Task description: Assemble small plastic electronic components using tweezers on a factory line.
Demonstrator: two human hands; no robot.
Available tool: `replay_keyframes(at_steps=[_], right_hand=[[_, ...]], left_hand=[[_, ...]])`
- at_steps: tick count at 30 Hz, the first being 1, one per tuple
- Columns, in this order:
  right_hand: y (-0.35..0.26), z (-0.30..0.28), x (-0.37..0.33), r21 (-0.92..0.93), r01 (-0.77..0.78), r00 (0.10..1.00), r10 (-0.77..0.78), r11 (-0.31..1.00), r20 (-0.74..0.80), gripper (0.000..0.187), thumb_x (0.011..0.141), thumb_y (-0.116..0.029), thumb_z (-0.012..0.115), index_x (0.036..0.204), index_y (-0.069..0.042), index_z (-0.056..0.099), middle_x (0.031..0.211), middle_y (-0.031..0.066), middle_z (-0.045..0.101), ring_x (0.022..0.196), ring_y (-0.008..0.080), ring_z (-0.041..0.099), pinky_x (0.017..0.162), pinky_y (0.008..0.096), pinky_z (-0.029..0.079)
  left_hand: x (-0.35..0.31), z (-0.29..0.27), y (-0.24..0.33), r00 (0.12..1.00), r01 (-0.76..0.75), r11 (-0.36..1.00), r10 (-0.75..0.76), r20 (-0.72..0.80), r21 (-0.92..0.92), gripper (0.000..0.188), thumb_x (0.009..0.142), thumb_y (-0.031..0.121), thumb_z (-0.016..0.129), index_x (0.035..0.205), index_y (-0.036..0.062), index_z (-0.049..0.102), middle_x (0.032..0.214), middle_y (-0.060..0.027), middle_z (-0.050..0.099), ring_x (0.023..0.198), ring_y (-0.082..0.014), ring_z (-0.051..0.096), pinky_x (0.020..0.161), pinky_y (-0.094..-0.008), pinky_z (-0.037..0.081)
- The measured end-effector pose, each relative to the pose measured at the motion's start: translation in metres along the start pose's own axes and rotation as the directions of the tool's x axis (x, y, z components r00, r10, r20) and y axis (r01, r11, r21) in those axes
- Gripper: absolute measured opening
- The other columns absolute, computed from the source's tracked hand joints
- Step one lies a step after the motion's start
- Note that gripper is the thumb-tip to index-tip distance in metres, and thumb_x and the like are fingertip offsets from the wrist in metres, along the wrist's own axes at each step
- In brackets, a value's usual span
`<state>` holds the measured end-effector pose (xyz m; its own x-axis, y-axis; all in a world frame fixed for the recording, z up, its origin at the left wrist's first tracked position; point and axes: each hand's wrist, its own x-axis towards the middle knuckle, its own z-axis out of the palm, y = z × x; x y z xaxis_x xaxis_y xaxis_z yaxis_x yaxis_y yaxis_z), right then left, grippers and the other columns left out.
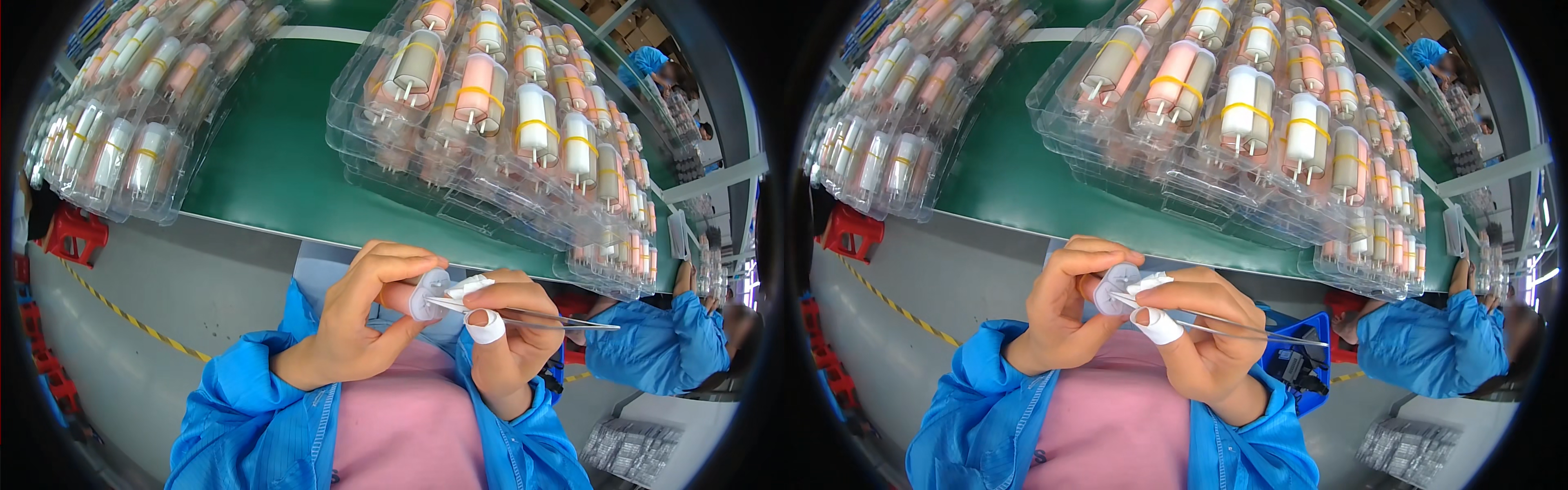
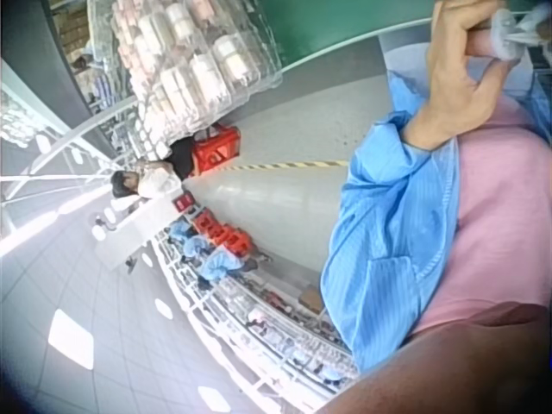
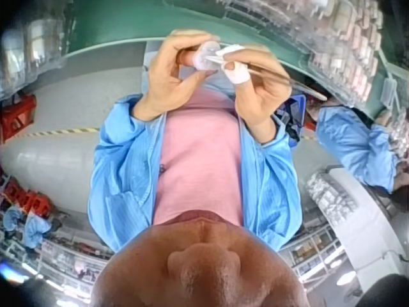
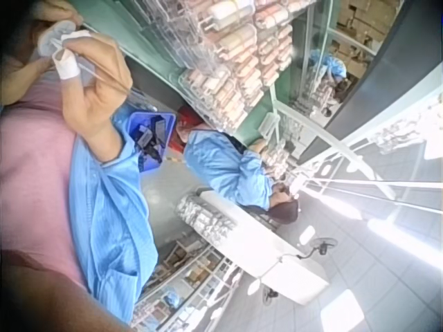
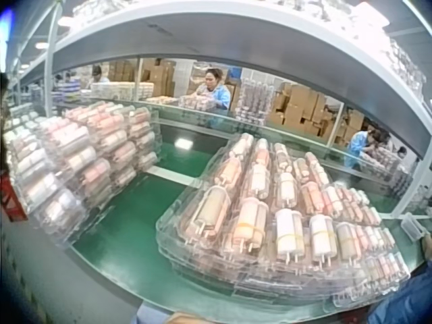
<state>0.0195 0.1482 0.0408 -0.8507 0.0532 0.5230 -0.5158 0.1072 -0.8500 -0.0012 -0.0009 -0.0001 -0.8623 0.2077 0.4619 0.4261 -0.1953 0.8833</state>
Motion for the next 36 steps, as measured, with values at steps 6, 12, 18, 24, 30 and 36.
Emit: replay_keyframes(at_steps=[6,12,18,24,30,36], right_hand=[[0.004,0.000,-0.002,0.043,0.007,1.000,-0.006,0.999,-0.007,0.015,0.073,0.003,0.069,0.086,0.004,0.063,0.082,0.0160,0.065,0.070,0.0181,0.062,0.060,0.0250,0.048],[0.003,0.000,-0.001,0.026,0.011,1.000,-0.011,1.000,-0.004,0.014,0.073,0.003,0.069,0.086,0.004,0.063,0.081,0.0158,0.065,0.069,0.0182,0.063,0.059,0.0252,0.049],[0.001,0.000,0.004,-0.158,0.084,0.994,-0.072,0.984,0.080,0.014,0.071,0.002,0.070,0.085,0.001,0.065,0.077,0.0137,0.064,0.065,0.0188,0.062,0.057,0.0251,0.047],[-0.003,-0.001,0.006,-0.162,0.021,0.996,-0.006,0.987,0.093,0.011,0.072,0.002,0.067,0.083,0.001,0.066,0.075,0.0128,0.064,0.062,0.0198,0.061,0.055,0.0260,0.046],[-0.007,-0.003,0.017,-0.230,-0.003,0.987,0.040,0.973,0.155,0.009,0.074,0.002,0.066,0.082,0.001,0.064,0.075,0.0132,0.064,0.062,0.0199,0.061,0.055,0.0261,0.045],[0.004,-0.005,0.009,0.051,-0.046,0.997,0.043,0.998,0.071,0.013,0.073,0.005,0.067,0.085,0.002,0.064,0.080,0.0136,0.065,0.067,0.0173,0.061,0.058,0.0253,0.047]], left_hand=[[-0.001,0.000,-0.002,1.000,0.000,1.000,0.000,0.001,-0.025,0.051,0.066,-0.007,0.073,0.112,0.0005,0.053,0.109,-0.0151,0.061,0.096,-0.0262,0.057,0.081,-0.0337,0.045],[-0.002,-0.003,-0.004,0.998,-0.031,0.999,0.030,0.049,0.020,0.051,0.068,-0.006,0.072,0.114,0.0001,0.052,0.110,-0.0168,0.059,0.098,-0.0259,0.056,0.081,-0.0330,0.047],[-0.001,-0.007,-0.007,0.995,-0.067,0.990,0.057,0.079,0.127,0.049,0.069,-0.007,0.071,0.113,-0.0009,0.052,0.110,-0.0179,0.059,0.100,-0.0267,0.056,0.081,-0.0333,0.048],[0.000,-0.005,-0.004,0.993,-0.103,0.979,0.093,0.067,0.177,0.050,0.062,-0.009,0.072,0.109,-0.0017,0.055,0.107,-0.0165,0.061,0.092,-0.0308,0.057,0.078,-0.0365,0.046],[0.004,-0.007,-0.006,0.972,-0.230,0.910,0.195,0.133,0.345,0.051,0.059,-0.011,0.070,0.107,-0.0023,0.056,0.107,-0.0168,0.060,0.092,-0.0317,0.057,0.076,-0.0367,0.047],[-0.003,-0.002,-0.010,0.999,-0.006,1.000,0.007,0.034,-0.015,0.048,0.067,-0.007,0.073,0.111,-0.0009,0.054,0.110,-0.0166,0.060,0.097,-0.0278,0.057,0.079,-0.0356,0.048]])
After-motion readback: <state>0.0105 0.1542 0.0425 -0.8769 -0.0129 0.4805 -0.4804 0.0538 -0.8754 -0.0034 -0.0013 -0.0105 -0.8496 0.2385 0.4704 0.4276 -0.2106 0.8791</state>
